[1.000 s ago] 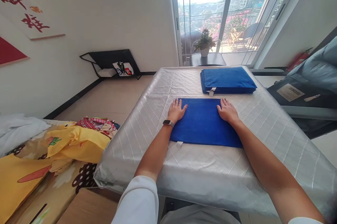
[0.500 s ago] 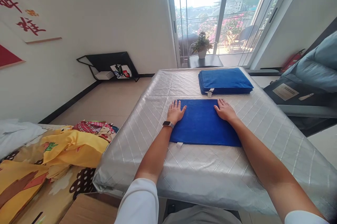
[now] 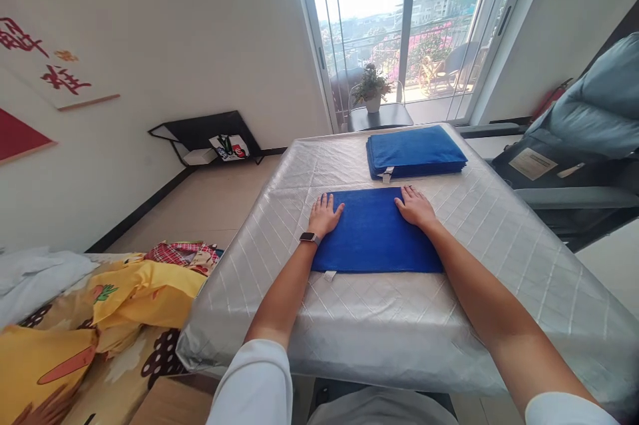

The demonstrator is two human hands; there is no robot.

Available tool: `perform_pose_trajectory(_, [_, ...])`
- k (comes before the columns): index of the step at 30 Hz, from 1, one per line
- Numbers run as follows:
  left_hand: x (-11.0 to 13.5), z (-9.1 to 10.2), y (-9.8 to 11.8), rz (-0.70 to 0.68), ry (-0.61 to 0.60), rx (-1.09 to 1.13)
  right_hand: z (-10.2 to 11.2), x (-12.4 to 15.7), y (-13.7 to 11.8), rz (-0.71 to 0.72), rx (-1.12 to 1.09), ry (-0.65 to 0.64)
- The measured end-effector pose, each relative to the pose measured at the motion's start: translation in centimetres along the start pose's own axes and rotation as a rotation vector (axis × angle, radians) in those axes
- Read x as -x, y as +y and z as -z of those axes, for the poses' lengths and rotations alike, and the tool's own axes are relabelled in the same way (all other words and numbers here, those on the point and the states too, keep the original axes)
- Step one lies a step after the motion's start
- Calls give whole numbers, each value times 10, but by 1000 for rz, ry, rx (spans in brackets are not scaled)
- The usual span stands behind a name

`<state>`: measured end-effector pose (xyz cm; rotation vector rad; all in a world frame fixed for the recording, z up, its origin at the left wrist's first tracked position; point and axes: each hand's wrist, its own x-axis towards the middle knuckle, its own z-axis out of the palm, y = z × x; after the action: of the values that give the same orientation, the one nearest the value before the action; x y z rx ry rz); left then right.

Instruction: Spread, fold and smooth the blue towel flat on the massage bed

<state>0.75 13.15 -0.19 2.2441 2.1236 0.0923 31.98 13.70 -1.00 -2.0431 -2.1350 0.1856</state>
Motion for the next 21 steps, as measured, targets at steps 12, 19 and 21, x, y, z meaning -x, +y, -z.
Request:
perform_pose_trajectory(12, [-10,12,163,-462,89,143,0,5,0,17,-14,18])
perform_pose_trajectory(19, [-16,-18,212,-422,95,304,-4,7,8,57,37,23])
perform_pose_trajectory(21, [-16,-17,194,-392,64,248,-4,5,4,41,20,28])
